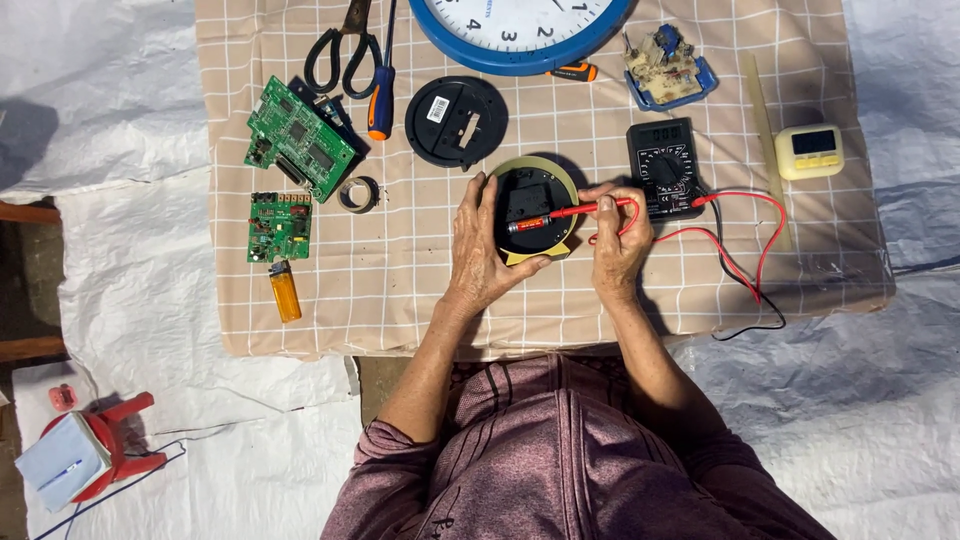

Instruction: The person works on the back of a yellow wall clock, using a screwdriver to adjust the battery compartment and a multimeter to test the battery. They remove and reinsert the battery, check the clock face, and continue testing the electrical connections.

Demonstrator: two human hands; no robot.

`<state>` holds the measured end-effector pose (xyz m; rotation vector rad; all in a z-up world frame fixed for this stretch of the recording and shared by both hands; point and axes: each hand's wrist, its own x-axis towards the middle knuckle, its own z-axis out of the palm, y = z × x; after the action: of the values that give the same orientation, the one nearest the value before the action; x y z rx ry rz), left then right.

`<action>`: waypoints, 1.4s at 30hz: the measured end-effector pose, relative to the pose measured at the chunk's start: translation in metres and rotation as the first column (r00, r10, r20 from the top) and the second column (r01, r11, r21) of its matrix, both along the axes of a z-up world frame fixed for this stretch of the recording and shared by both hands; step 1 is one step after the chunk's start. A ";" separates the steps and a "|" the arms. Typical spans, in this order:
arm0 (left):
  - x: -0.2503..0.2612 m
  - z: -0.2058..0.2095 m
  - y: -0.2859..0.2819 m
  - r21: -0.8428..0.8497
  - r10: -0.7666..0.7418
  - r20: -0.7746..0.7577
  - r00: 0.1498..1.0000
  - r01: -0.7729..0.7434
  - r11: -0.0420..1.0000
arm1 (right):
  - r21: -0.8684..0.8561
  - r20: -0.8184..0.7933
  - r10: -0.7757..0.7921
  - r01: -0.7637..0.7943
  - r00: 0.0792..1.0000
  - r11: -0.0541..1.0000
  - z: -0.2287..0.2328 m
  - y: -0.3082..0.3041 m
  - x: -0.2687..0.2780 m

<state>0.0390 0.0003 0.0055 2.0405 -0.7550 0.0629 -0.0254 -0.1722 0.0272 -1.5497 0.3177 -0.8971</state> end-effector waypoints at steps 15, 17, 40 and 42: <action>0.001 -0.008 0.002 -0.082 -0.011 -0.024 1.000 0.009 0.997 | 0.144 -0.038 0.029 -0.023 0.999 0.989 -0.004 0.004 0.003; 0.001 -0.009 0.003 -0.090 -0.011 -0.028 1.000 0.008 0.996 | 0.143 -0.039 0.032 -0.026 0.999 0.989 -0.005 0.004 0.004; 0.002 -0.004 0.004 -0.053 -0.014 -0.046 0.999 0.011 0.999 | 0.210 -0.001 0.025 -0.025 1.000 0.977 -0.012 0.004 0.007; 0.002 -0.005 0.004 -0.045 -0.019 -0.059 0.998 0.016 0.999 | 0.199 -0.003 0.026 -0.024 1.000 0.980 -0.010 0.005 0.007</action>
<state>0.0409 0.0044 0.0008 1.9844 -0.7281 0.0085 -0.0189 -0.1674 0.0171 -1.3693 0.3799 -0.8159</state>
